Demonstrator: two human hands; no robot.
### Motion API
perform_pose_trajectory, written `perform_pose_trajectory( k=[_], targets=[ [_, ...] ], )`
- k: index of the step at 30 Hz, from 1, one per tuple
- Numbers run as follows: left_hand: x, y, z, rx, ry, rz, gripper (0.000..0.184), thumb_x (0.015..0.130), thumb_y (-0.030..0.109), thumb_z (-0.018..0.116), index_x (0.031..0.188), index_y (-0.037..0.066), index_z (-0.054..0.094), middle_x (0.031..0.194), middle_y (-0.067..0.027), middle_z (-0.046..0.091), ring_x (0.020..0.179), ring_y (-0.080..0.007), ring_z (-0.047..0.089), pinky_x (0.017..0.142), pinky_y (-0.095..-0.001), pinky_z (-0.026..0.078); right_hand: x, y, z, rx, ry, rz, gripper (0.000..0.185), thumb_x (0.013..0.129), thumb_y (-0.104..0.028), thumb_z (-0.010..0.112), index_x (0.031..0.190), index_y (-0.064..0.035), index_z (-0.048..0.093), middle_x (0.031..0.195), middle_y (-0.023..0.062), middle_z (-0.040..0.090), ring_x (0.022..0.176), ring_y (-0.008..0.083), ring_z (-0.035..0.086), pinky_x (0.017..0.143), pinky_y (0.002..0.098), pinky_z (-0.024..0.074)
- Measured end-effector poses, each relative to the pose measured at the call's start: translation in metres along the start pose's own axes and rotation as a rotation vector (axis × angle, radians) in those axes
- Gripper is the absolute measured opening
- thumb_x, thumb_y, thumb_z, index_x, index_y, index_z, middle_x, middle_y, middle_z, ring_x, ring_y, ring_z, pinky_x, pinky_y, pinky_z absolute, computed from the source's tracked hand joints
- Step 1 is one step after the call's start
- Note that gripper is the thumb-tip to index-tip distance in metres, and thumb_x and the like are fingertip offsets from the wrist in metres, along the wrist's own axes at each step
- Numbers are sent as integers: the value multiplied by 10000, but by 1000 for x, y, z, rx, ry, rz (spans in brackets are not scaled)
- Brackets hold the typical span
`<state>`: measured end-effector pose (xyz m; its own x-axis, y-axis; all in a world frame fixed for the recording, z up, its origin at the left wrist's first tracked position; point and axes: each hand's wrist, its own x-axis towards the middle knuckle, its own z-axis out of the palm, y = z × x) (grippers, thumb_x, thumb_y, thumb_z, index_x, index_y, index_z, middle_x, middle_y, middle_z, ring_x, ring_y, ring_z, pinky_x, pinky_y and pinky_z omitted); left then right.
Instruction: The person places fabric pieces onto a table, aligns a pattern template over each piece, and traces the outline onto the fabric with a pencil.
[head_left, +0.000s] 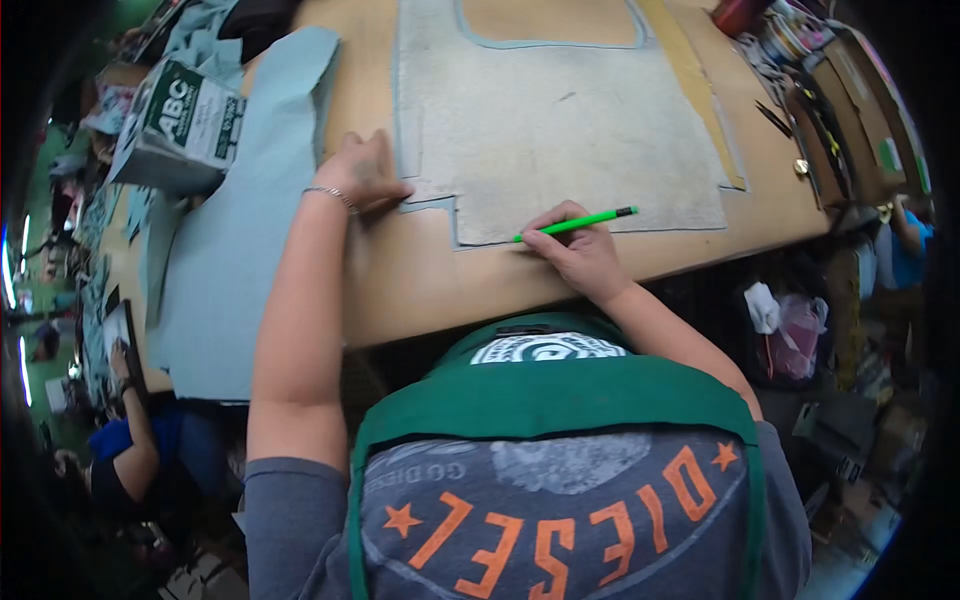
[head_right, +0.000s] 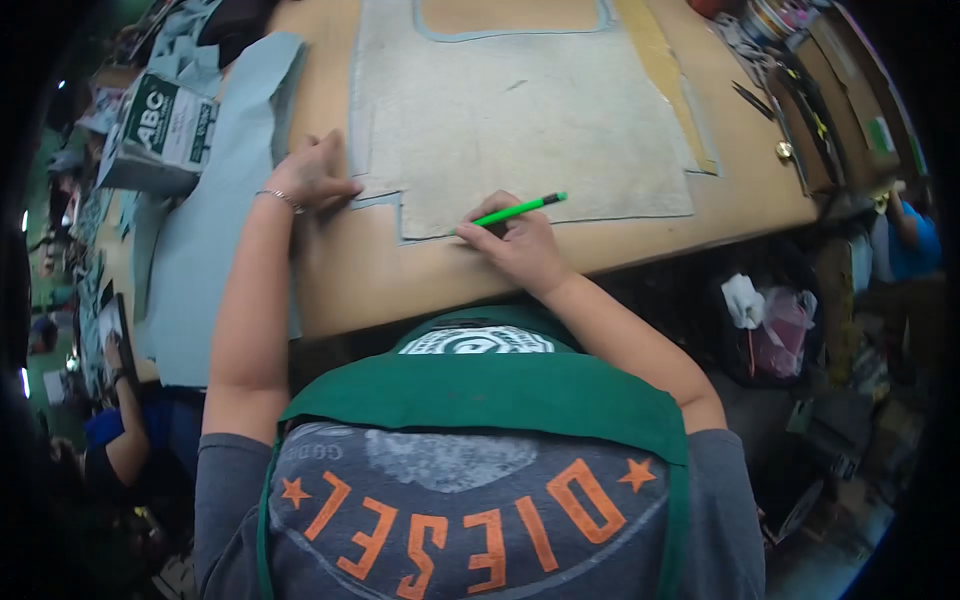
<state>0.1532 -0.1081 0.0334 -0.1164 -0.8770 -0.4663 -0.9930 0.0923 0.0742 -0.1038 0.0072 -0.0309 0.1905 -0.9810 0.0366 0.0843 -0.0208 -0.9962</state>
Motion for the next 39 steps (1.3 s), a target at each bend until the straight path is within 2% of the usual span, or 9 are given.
perform_pose_trajectory(
  k=[4,7,14,18,19,20,26,29,39],
  targets=[
    [-28,36,16,31,265,-7,949,593,539,677,1345,155,243,1406,-176,138,1299,-373,90,959,-618,174,1,-7,6,-202,-81,-49,119,778,-87,641,795,-36,535,744,33,589,675,59,523,597,198,419],
    [-28,65,48,-148,310,157,888,639,611,593,1347,200,248,1423,-137,109,1306,-369,32,895,-704,122,4,-1,16,-238,-70,-37,167,751,-142,667,759,-29,544,683,51,565,602,87,505,535,235,402],
    [-24,82,78,-5,458,163,758,735,607,479,1348,224,251,1419,-131,129,1301,-365,83,905,-682,152,13,10,27,-432,-9,-386,209,705,-160,687,709,-31,523,656,106,521,596,214,510,543,318,406],
    [-28,88,73,-6,420,131,776,727,611,483,1348,207,251,1423,-126,116,1306,-352,72,918,-670,147,-3,-4,-26,-538,-6,-55,119,755,-128,631,749,-29,565,722,63,559,671,144,523,597,277,414],
    [-28,87,74,-30,423,138,779,731,613,475,1349,198,247,1424,-126,107,1307,-350,60,923,-669,136,-9,-7,-46,-479,112,-19,133,744,-131,617,718,-31,532,645,95,532,608,190,512,550,313,399],
    [-29,86,72,-29,420,141,775,735,612,470,1350,197,246,1424,-127,105,1307,-350,58,923,-670,131,-18,-12,-71,-388,196,33,124,761,-123,609,711,-31,544,654,53,546,624,140,506,563,291,406],
    [-34,83,72,-90,417,151,756,753,603,448,1343,170,259,1420,-131,113,1307,-351,54,926,-674,119,-71,-30,-236,-557,679,-70,132,824,-123,573,762,-23,514,696,-16,509,605,55,435,553,192,363],
    [-35,84,80,-153,460,165,707,788,533,451,1320,97,288,1411,-141,141,1310,-329,73,935,-649,159,-57,-56,-240,-244,799,88,133,869,-195,516,859,-66,485,777,61,588,680,110,578,517,195,401],
    [-12,104,73,-226,569,72,635,812,487,443,1317,129,301,1402,-89,193,1306,-289,130,980,-572,193,115,-66,-152,-128,50,162,111,879,-147,485,912,-70,412,840,95,582,691,156,597,572,224,473]
  ],
)
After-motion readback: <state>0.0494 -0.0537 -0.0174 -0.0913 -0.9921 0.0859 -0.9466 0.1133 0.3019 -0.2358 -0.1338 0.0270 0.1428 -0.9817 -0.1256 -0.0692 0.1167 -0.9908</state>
